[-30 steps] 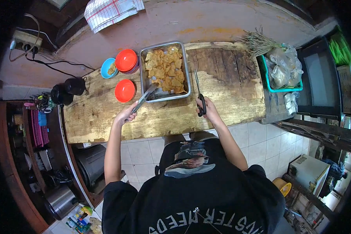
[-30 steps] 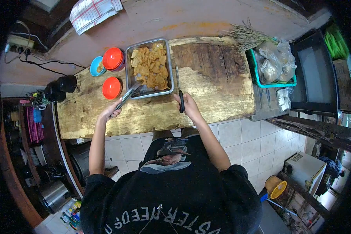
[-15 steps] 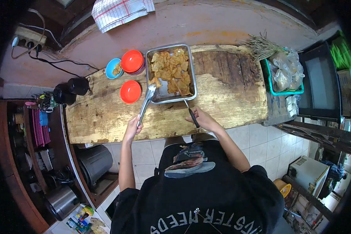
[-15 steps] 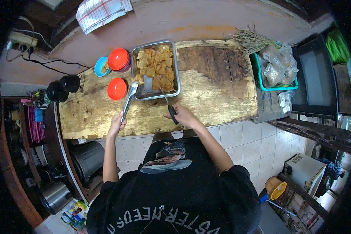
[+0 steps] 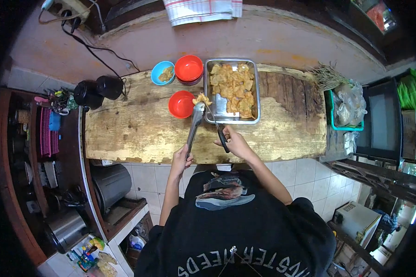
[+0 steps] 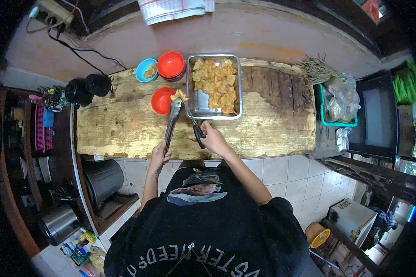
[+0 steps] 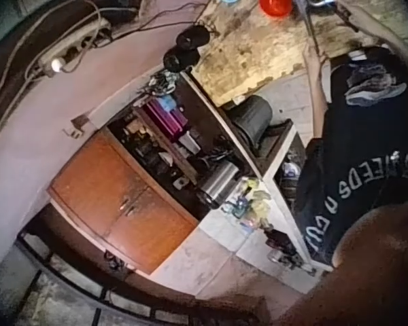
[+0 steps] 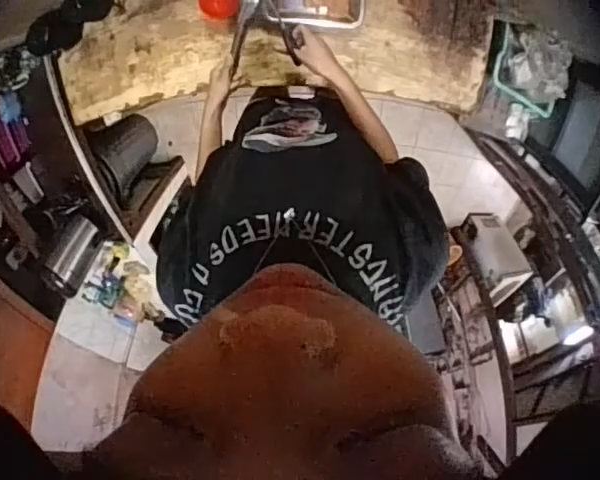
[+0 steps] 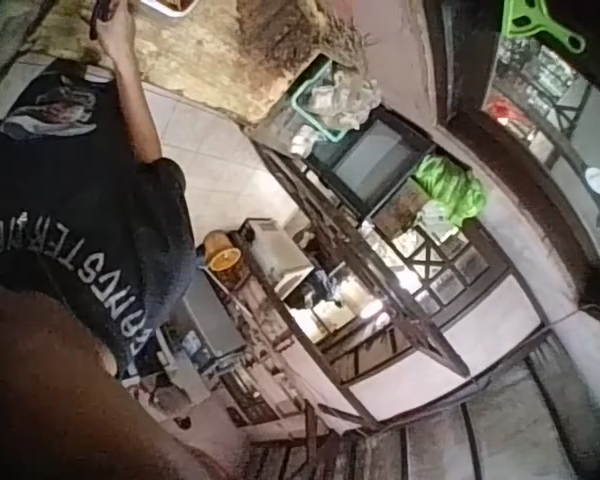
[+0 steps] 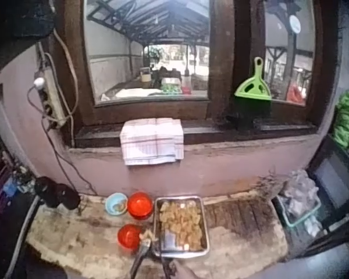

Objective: Cutting pieces of fried food into smaller portions and placing them into bowls using tongs and scissors.

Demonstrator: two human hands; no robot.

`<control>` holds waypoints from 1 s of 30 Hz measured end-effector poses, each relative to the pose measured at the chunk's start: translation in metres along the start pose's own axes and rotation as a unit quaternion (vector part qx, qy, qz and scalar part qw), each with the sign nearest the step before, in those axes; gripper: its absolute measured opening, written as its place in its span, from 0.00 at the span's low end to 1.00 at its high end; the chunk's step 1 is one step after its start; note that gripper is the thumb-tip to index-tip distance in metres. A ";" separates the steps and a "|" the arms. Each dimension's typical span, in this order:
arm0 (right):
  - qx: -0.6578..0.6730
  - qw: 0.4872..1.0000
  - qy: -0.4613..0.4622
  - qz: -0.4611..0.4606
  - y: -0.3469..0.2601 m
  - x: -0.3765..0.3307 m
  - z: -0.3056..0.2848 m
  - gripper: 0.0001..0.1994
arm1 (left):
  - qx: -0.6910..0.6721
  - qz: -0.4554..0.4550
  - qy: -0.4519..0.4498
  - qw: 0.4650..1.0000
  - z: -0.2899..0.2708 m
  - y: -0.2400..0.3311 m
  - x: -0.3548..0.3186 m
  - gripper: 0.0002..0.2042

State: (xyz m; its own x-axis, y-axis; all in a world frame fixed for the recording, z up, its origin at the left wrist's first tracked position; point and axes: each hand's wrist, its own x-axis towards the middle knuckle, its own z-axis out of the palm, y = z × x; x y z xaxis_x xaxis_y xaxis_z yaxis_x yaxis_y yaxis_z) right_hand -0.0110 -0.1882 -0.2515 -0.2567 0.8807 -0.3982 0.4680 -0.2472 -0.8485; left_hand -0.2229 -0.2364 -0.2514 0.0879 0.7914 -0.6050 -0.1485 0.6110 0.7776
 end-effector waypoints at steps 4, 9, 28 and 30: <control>0.001 0.999 0.027 -0.040 0.006 0.013 0.020 0.23 | -0.007 -0.002 -0.004 1.000 -0.013 0.001 0.000 0.17; 0.089 0.995 0.004 -0.035 -0.010 0.020 0.029 0.19 | -0.035 -0.007 -0.008 0.999 -0.040 -0.001 0.003 0.18; 0.176 0.984 0.015 -0.002 -0.021 0.035 0.065 0.18 | -0.027 -0.019 -0.052 0.998 -0.100 0.016 0.027 0.18; 0.162 0.986 0.024 -0.001 -0.022 0.037 0.069 0.17 | -0.002 -0.017 -0.045 0.999 -0.105 0.014 0.031 0.18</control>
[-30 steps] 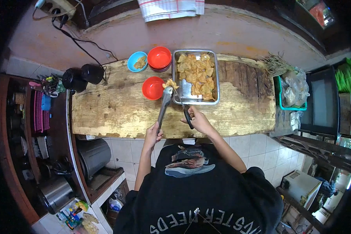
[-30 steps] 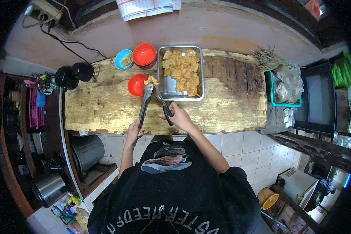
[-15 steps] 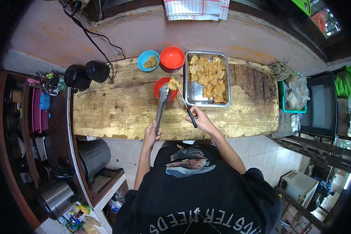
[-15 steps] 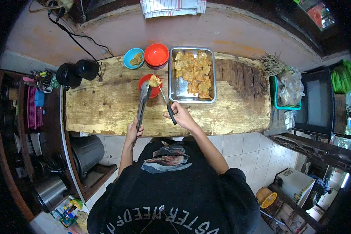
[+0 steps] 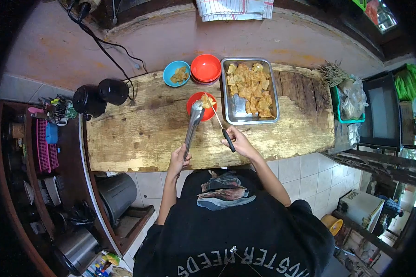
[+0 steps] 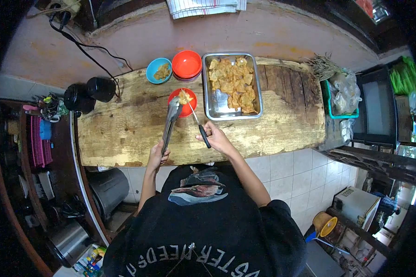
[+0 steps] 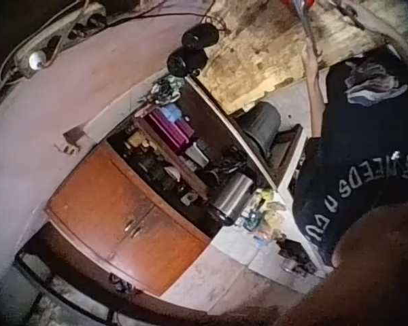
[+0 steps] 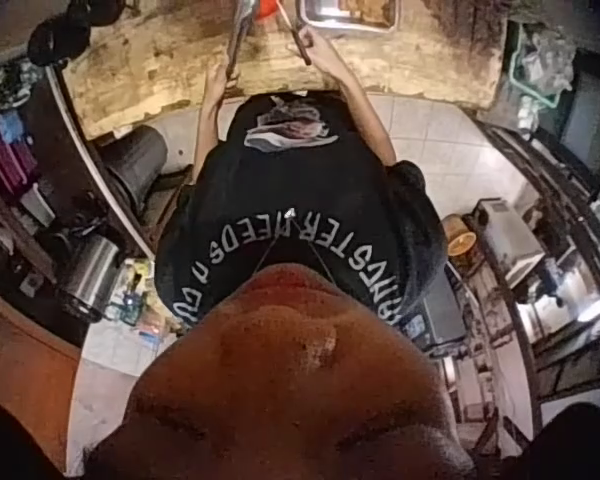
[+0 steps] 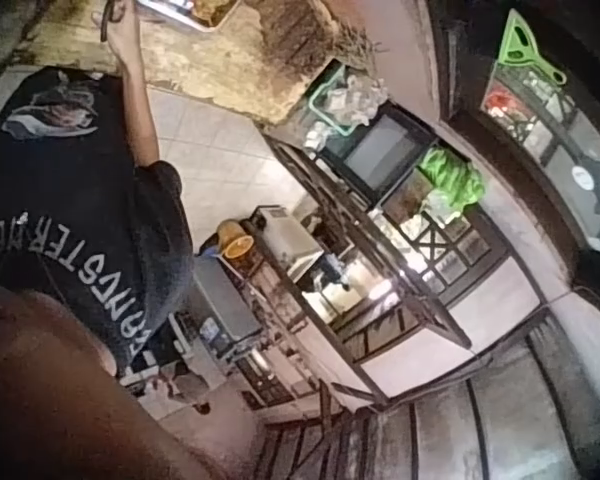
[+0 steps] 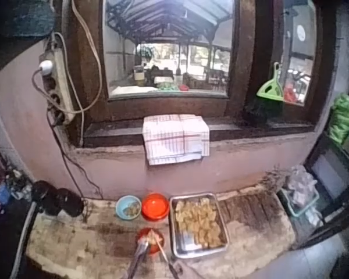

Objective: Cutting pieces of fried food into smaller portions and placing them into bowls using tongs and scissors.

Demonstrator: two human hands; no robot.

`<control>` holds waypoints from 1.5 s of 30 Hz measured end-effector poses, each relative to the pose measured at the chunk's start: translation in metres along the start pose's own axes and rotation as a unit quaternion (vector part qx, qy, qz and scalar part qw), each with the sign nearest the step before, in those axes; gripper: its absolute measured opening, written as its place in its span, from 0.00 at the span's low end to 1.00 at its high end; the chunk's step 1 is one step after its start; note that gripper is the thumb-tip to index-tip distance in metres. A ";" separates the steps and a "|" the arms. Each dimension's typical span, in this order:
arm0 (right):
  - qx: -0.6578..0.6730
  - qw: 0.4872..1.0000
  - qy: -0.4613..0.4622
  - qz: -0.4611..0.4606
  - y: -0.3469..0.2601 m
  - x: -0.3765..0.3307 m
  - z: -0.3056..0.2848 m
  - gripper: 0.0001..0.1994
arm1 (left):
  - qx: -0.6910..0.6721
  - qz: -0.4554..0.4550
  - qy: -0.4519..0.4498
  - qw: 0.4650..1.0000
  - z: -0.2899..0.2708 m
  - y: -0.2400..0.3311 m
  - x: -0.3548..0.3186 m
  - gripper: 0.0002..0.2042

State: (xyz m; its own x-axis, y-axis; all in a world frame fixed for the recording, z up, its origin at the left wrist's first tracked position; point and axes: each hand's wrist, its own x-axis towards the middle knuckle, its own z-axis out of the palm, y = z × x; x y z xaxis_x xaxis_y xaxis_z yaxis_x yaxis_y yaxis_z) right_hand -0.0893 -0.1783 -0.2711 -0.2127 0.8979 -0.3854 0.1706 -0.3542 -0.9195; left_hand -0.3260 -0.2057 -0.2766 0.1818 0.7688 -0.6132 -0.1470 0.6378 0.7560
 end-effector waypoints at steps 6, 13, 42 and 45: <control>0.018 1.000 0.009 0.011 0.002 0.002 0.006 0.18 | 0.006 -0.014 0.010 1.000 -0.007 0.007 0.005 0.17; -0.085 0.996 0.012 0.035 0.008 0.004 0.019 0.25 | -0.002 0.006 0.023 1.000 -0.013 -0.003 0.008 0.16; -0.031 0.995 0.058 0.074 0.041 0.018 0.046 0.24 | -0.040 -0.058 0.039 0.997 0.009 -0.017 -0.008 0.15; -0.011 0.995 0.056 0.084 0.040 0.018 0.048 0.21 | -0.040 -0.061 0.039 0.997 0.007 -0.019 -0.009 0.15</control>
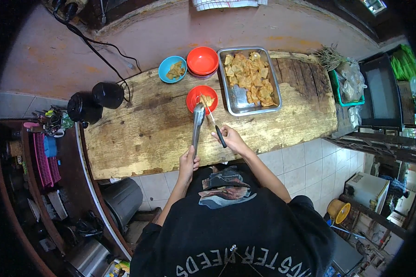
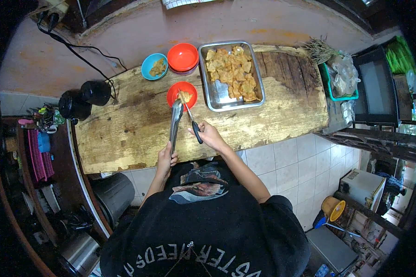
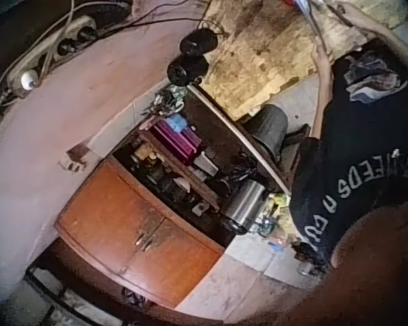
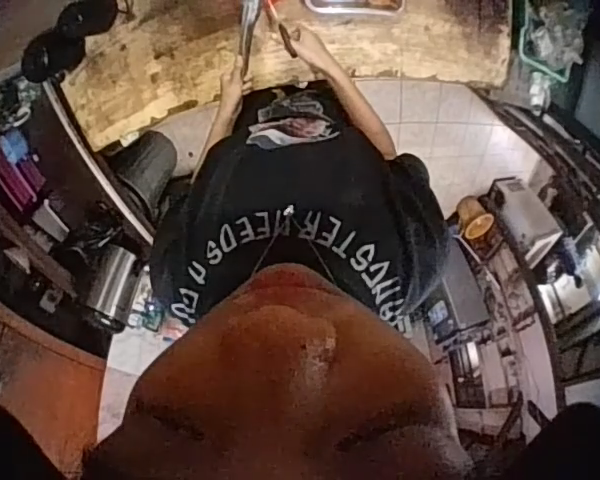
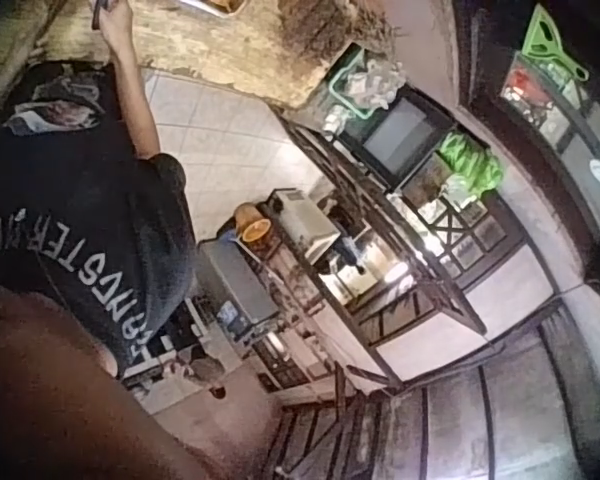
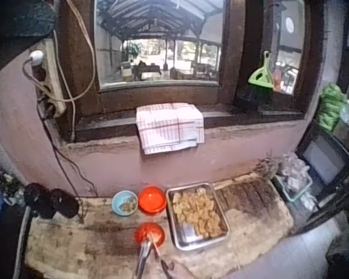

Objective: Cutting pieces of fried food into smaller portions and placing them into bowls using tongs and scissors.

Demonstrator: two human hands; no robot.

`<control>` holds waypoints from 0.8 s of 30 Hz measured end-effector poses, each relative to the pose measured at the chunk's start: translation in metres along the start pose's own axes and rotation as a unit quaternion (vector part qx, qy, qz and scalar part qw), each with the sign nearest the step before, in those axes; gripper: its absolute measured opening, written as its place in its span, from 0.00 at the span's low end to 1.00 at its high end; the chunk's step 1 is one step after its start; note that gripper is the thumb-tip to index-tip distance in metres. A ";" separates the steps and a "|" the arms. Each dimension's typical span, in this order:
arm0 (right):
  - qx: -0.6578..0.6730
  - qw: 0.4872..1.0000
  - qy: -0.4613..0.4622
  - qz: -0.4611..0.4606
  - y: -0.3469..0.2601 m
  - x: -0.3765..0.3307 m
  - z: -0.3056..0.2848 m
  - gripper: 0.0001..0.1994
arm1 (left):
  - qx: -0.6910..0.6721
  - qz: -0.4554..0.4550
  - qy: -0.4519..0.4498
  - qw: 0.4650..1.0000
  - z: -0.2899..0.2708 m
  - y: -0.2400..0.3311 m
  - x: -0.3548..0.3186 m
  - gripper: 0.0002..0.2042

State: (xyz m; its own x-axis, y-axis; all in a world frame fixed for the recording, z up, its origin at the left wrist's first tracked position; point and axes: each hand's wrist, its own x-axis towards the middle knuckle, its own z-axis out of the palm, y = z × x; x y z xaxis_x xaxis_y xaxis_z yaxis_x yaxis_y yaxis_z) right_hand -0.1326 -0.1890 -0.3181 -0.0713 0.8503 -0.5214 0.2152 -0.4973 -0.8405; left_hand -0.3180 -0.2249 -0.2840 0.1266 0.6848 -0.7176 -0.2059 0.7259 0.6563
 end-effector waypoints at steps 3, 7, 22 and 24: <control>0.038 0.999 -0.010 0.002 0.010 0.005 0.003 0.15 | -0.002 -0.005 -0.003 1.000 -0.003 -0.005 0.004 0.15; 0.060 0.998 -0.028 -0.007 0.021 0.012 0.003 0.10 | 0.007 -0.008 0.002 1.000 -0.002 -0.001 0.003 0.15; 0.063 0.998 -0.002 0.000 0.023 0.014 -0.004 0.11 | -0.001 -0.017 -0.006 1.000 -0.009 -0.001 0.010 0.14; 0.100 0.995 -0.017 0.014 0.019 0.013 -0.004 0.12 | 0.004 -0.015 -0.011 1.000 -0.009 0.001 0.009 0.14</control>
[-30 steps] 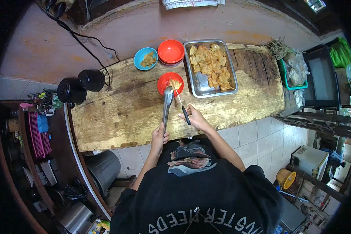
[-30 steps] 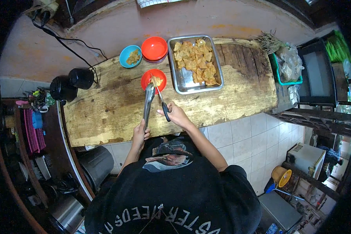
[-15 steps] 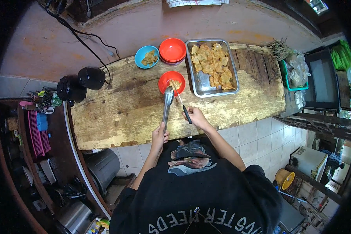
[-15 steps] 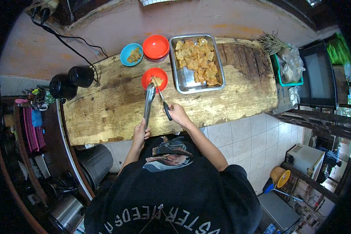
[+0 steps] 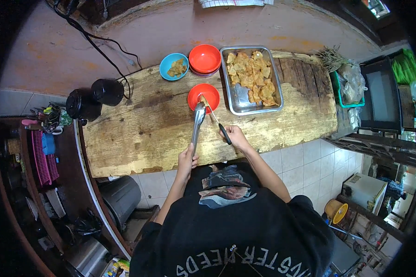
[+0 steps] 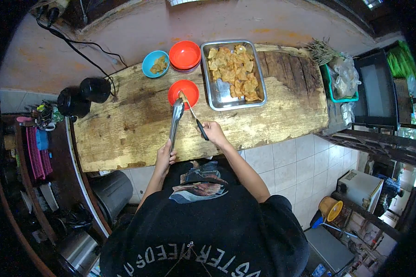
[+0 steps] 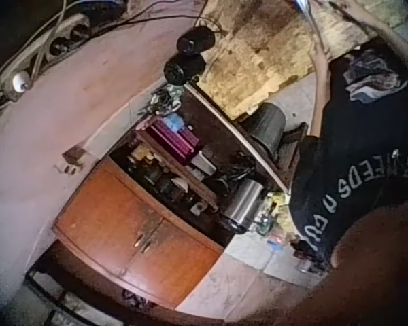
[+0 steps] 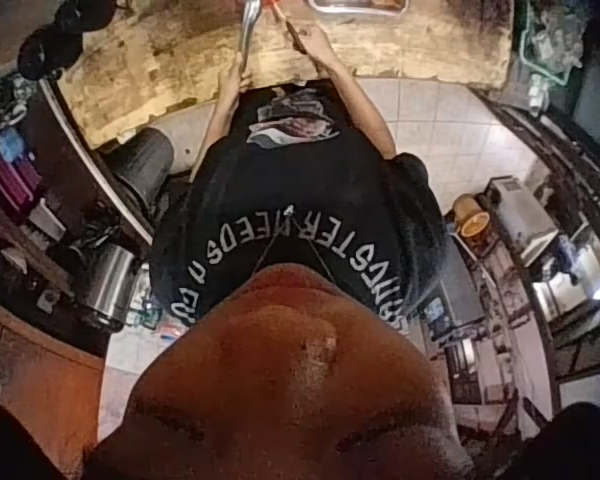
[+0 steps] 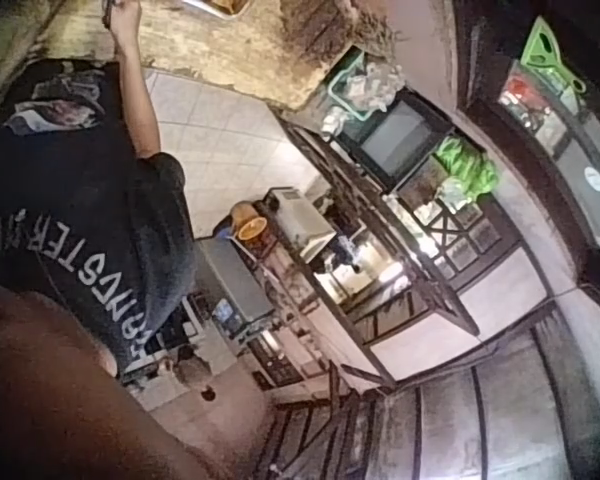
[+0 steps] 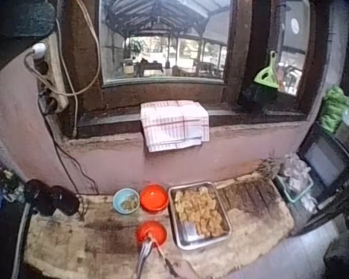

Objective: Cutting pieces of fried food into smaller portions and placing them into bowls using tongs and scissors.

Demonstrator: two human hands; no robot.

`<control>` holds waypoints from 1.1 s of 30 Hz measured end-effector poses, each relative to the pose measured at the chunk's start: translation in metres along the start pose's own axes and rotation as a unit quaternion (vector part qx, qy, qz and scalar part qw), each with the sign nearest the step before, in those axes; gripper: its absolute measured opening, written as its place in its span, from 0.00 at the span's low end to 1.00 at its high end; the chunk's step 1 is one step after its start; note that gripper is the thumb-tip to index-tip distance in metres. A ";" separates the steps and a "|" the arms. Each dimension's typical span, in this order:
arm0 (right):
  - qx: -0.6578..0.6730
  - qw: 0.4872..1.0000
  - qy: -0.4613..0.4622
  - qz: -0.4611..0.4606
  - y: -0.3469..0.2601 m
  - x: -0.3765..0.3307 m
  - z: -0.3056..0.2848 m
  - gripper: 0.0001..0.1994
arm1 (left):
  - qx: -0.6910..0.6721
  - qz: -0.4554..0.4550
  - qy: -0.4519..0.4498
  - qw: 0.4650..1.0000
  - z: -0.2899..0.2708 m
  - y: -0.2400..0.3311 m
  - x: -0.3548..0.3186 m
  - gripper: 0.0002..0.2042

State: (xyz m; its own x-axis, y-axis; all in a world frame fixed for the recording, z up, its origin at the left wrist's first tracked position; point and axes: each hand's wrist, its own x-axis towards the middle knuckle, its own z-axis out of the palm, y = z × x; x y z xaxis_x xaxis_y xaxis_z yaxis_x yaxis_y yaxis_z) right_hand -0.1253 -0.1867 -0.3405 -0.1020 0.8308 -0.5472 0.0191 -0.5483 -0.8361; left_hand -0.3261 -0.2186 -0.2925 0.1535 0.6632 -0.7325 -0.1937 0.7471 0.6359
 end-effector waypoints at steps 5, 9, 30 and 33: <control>0.020 0.998 -0.038 0.046 -0.034 -0.012 0.000 0.16 | 0.009 -0.006 -0.015 1.000 -0.001 0.003 -0.003 0.15; -0.020 0.997 -0.042 0.055 -0.037 -0.013 -0.001 0.18 | 0.016 -0.015 -0.013 1.000 -0.003 0.003 -0.002 0.15; -0.018 0.999 0.021 0.026 -0.041 -0.013 -0.003 0.16 | 0.026 -0.029 -0.002 0.999 -0.017 0.020 -0.003 0.16; -0.035 0.999 0.033 0.018 -0.043 -0.016 -0.006 0.17 | 0.026 -0.032 -0.006 0.999 -0.016 0.028 -0.005 0.18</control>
State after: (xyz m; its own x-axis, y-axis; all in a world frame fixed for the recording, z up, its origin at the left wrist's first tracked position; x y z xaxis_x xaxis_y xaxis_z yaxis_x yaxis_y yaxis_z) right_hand -0.1189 -0.1763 -0.2960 -0.0350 0.8169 -0.5758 0.0910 -0.5711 -0.8158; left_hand -0.3476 -0.2017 -0.2744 0.1752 0.6141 -0.7695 -0.1325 0.7892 0.5997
